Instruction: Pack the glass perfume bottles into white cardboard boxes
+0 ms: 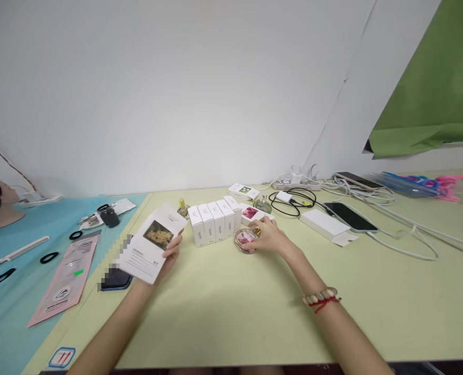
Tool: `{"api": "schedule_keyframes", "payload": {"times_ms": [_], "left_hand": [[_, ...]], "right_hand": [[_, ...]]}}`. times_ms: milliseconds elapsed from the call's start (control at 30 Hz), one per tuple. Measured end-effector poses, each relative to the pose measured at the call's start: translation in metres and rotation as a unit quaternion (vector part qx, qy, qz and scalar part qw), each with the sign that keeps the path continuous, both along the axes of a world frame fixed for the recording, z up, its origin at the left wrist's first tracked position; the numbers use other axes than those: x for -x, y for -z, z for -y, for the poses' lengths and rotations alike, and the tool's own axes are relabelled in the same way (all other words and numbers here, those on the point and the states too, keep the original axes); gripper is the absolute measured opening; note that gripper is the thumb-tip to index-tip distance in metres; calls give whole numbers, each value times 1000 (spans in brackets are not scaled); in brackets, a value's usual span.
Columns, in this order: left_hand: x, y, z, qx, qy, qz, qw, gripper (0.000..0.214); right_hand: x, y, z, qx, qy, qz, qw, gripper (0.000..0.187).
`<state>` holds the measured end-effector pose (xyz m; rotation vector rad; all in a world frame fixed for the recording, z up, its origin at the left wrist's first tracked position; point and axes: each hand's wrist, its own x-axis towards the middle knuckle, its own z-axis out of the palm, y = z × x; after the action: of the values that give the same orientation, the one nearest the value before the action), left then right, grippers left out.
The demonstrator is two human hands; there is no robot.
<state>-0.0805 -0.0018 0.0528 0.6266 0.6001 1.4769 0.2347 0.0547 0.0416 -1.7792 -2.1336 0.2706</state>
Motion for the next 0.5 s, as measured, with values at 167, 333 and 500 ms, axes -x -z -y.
{"api": "schedule_keyframes", "payload": {"times_ms": [167, 333, 500], "left_hand": [[8, -12, 7, -29, 135, 155, 978, 19], [4, -8, 7, -32, 167, 171, 970, 21], [5, -4, 4, -46, 166, 142, 975, 23]], "right_hand": [[2, 3, 6, 22, -26, -50, 998, 68], [1, 15, 12, 63, 30, -17, 997, 88], [6, 23, 12, 78, 23, -1, 997, 94]]}}
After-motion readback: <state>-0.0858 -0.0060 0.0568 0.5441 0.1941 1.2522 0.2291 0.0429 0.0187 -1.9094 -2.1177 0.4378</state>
